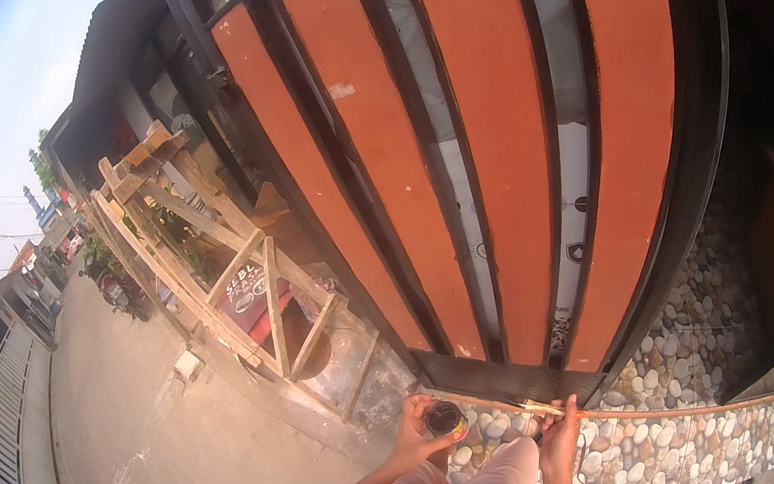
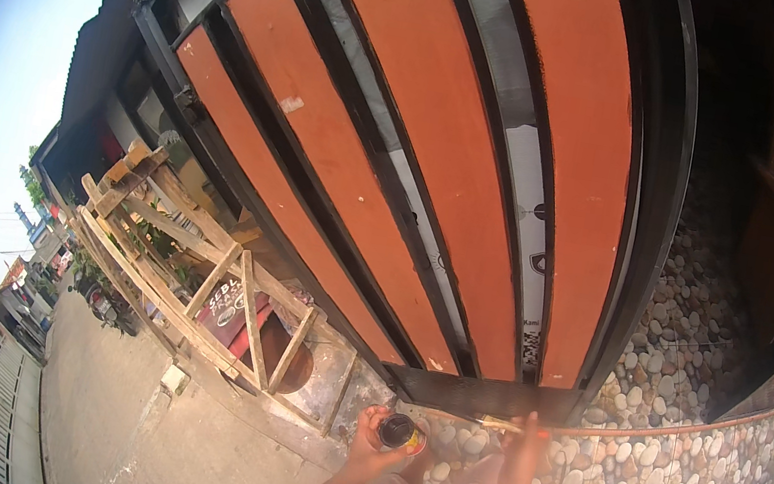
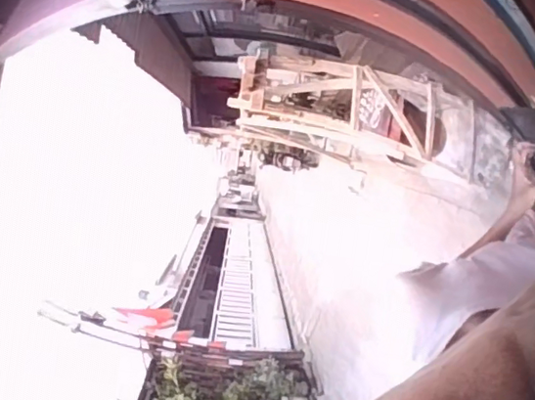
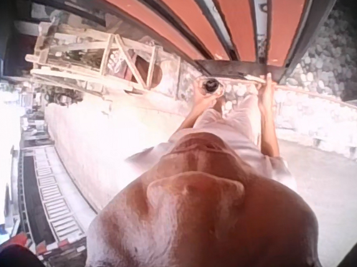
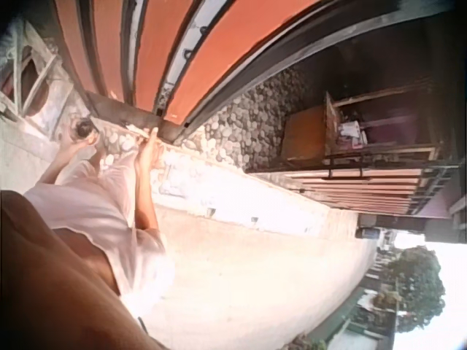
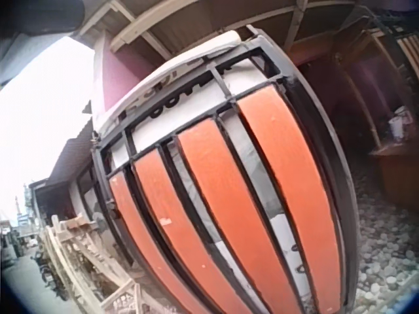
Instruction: The person applies black paint to the metal frame of a gate using a brush, repeatedly dipping the tool into a small container held in the other hand.
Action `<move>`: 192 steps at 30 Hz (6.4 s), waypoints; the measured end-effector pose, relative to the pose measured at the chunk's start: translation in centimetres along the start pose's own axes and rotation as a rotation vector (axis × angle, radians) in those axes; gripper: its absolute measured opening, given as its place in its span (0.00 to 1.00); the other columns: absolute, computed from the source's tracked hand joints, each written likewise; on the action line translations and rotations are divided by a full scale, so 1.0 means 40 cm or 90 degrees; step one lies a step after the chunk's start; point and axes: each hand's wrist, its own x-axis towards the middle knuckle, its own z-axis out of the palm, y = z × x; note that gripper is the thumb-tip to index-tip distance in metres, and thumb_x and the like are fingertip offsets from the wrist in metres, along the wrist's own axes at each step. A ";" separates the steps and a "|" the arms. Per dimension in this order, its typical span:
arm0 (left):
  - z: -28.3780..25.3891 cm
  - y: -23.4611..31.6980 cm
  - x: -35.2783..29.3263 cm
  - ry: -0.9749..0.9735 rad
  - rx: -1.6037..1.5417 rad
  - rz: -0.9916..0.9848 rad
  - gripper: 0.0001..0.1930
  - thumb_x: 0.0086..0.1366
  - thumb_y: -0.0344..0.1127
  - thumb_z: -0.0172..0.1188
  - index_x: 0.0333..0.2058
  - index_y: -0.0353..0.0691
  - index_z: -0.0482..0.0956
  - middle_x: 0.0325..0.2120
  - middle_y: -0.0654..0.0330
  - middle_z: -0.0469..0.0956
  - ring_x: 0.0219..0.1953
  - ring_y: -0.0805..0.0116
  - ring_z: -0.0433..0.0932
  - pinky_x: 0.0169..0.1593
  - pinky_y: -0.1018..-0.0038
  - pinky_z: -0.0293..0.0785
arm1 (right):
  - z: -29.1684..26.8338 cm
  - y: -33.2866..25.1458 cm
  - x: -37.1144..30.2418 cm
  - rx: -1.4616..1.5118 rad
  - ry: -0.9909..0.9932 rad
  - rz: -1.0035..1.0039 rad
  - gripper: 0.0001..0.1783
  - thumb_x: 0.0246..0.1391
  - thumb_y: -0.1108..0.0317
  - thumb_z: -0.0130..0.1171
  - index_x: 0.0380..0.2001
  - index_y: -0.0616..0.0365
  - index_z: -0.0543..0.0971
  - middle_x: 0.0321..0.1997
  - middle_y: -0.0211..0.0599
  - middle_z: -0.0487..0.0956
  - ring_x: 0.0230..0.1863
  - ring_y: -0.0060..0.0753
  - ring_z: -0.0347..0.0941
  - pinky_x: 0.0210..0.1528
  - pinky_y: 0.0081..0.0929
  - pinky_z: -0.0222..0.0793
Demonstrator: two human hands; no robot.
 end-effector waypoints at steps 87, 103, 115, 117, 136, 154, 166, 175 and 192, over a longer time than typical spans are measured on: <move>-0.399 -0.145 0.062 0.212 0.066 -0.189 0.33 0.40 0.27 0.73 0.50 0.35 0.75 0.46 0.54 0.77 0.49 0.61 0.76 0.55 0.69 0.70 | 0.318 0.296 0.246 -1.182 -0.347 -0.419 0.11 0.58 0.73 0.56 0.44 0.59 0.74 0.42 0.50 0.78 0.42 0.57 0.75 0.41 0.42 0.72; -0.431 -0.174 0.026 0.236 0.043 -0.199 0.33 0.39 0.26 0.74 0.49 0.35 0.75 0.48 0.54 0.76 0.51 0.58 0.74 0.57 0.66 0.68 | 0.472 0.156 0.187 -1.320 -0.367 -0.548 0.12 0.56 0.76 0.58 0.44 0.58 0.74 0.39 0.47 0.78 0.41 0.54 0.77 0.38 0.40 0.74; -0.434 -0.173 0.014 0.251 0.046 -0.207 0.33 0.39 0.26 0.73 0.50 0.34 0.75 0.45 0.54 0.77 0.49 0.59 0.75 0.54 0.67 0.71 | 0.493 0.145 0.253 -1.372 -0.447 -0.466 0.10 0.57 0.71 0.59 0.42 0.60 0.75 0.39 0.49 0.79 0.37 0.52 0.78 0.36 0.40 0.75; -0.432 -0.175 0.019 0.237 0.052 -0.199 0.33 0.39 0.26 0.73 0.50 0.33 0.75 0.45 0.53 0.76 0.49 0.59 0.76 0.54 0.67 0.71 | 0.530 0.149 0.231 -1.371 -0.430 -0.484 0.11 0.57 0.71 0.60 0.42 0.60 0.74 0.38 0.48 0.79 0.37 0.51 0.79 0.33 0.40 0.76; -0.435 -0.169 0.035 0.226 0.028 -0.188 0.33 0.38 0.24 0.72 0.49 0.34 0.75 0.44 0.55 0.77 0.48 0.60 0.77 0.52 0.68 0.72 | 0.465 0.184 0.295 -1.499 -0.574 -0.373 0.10 0.54 0.68 0.62 0.39 0.58 0.77 0.31 0.44 0.79 0.33 0.47 0.78 0.32 0.38 0.75; -0.365 -0.173 0.027 0.134 0.187 -0.106 0.33 0.39 0.25 0.72 0.49 0.35 0.74 0.46 0.53 0.76 0.51 0.54 0.74 0.55 0.64 0.71 | 0.543 0.155 -0.040 -0.967 -0.314 -0.243 0.07 0.58 0.68 0.63 0.33 0.62 0.79 0.26 0.33 0.80 0.24 0.16 0.74 0.26 0.18 0.69; -0.258 -0.056 0.063 0.072 0.170 -0.081 0.32 0.39 0.31 0.75 0.48 0.37 0.76 0.46 0.55 0.77 0.50 0.58 0.75 0.53 0.66 0.71 | 0.544 0.113 -0.143 -0.962 -0.490 -0.370 0.05 0.54 0.70 0.65 0.30 0.59 0.79 0.27 0.36 0.82 0.24 0.34 0.77 0.29 0.27 0.72; -0.205 -0.014 0.040 0.070 0.210 -0.009 0.31 0.37 0.33 0.75 0.45 0.38 0.79 0.42 0.57 0.79 0.47 0.57 0.77 0.51 0.65 0.73 | 0.500 0.089 -0.182 -0.949 -0.580 -0.511 0.06 0.49 0.70 0.68 0.29 0.56 0.80 0.25 0.33 0.81 0.23 0.33 0.76 0.28 0.28 0.70; -0.117 0.036 0.003 0.062 0.259 0.046 0.30 0.40 0.36 0.77 0.46 0.37 0.79 0.42 0.57 0.80 0.45 0.60 0.80 0.50 0.69 0.75 | 0.418 -0.050 -0.235 -0.822 -0.417 -0.350 0.08 0.57 0.68 0.64 0.32 0.62 0.80 0.26 0.33 0.81 0.27 0.21 0.77 0.28 0.19 0.70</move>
